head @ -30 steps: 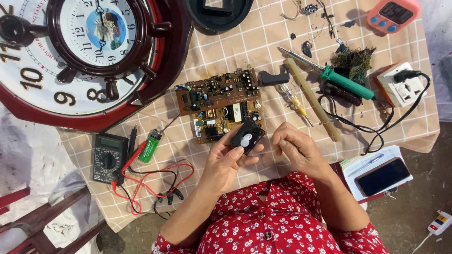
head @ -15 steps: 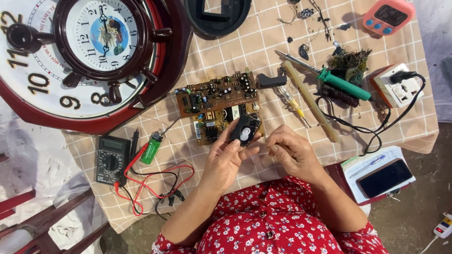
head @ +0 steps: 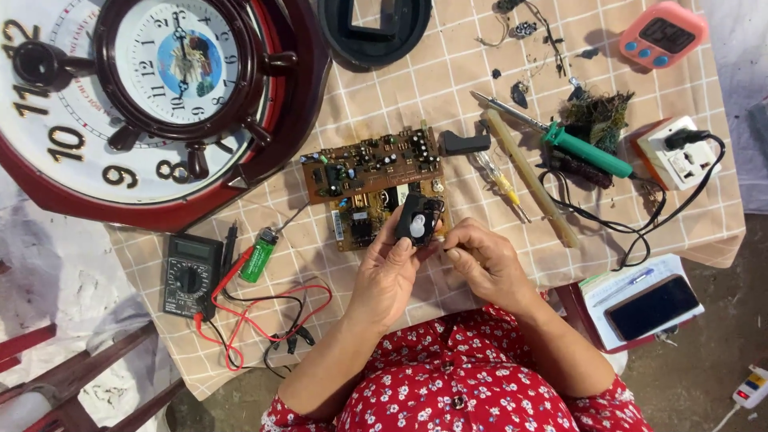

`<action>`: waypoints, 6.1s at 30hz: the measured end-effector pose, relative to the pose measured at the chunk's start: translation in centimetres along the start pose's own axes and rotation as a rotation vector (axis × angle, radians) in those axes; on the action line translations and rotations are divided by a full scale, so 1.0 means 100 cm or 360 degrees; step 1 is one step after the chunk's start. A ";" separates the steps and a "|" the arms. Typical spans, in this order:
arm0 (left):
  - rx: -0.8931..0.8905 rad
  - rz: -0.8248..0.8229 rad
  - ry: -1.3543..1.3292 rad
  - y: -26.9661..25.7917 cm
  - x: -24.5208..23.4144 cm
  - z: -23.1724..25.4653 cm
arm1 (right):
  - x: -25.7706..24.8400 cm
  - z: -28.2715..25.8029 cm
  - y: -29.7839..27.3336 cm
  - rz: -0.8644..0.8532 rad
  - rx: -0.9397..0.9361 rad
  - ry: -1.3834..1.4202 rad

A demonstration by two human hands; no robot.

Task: The person works on a disassembled electronic device, likely a clock, at a table. They handle a small black component, manipulating it with their fingers and a tool, while a circuit board and a large clock face are visible nearby.

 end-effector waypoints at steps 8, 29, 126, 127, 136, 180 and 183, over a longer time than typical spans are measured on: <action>0.0166 0.0003 0.0053 0.000 0.002 -0.012 | 0.005 0.002 0.006 0.0136 -0.0110 -0.0232; 0.0207 -0.0043 0.0128 -0.012 -0.002 -0.029 | -0.001 0.007 -0.006 0.0215 -0.0053 -0.0433; 0.0034 0.0226 0.0100 -0.008 -0.013 -0.025 | 0.011 -0.013 -0.009 0.0269 -0.0598 -0.0984; 0.0036 0.0231 0.0098 -0.007 -0.014 -0.025 | 0.011 -0.012 -0.010 0.0263 -0.0598 -0.0983; 0.0053 0.0232 0.0126 -0.007 -0.014 -0.025 | 0.011 -0.006 -0.016 0.0349 -0.0590 -0.1007; -0.0084 0.0236 0.0188 -0.011 -0.026 -0.034 | 0.015 -0.019 -0.011 0.0155 -0.0736 -0.1491; -0.0101 0.0221 0.0191 -0.011 -0.027 -0.035 | 0.015 -0.016 -0.014 0.0187 -0.0739 -0.1507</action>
Point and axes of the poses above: each hand's wrist, its own y-axis towards the middle knuckle, its own x-axis out of the palm, z = x × y, the point moved 5 cm from there along y, towards the middle knuckle, and after that the axes turned 6 degrees about x, right-handed, at the moved point
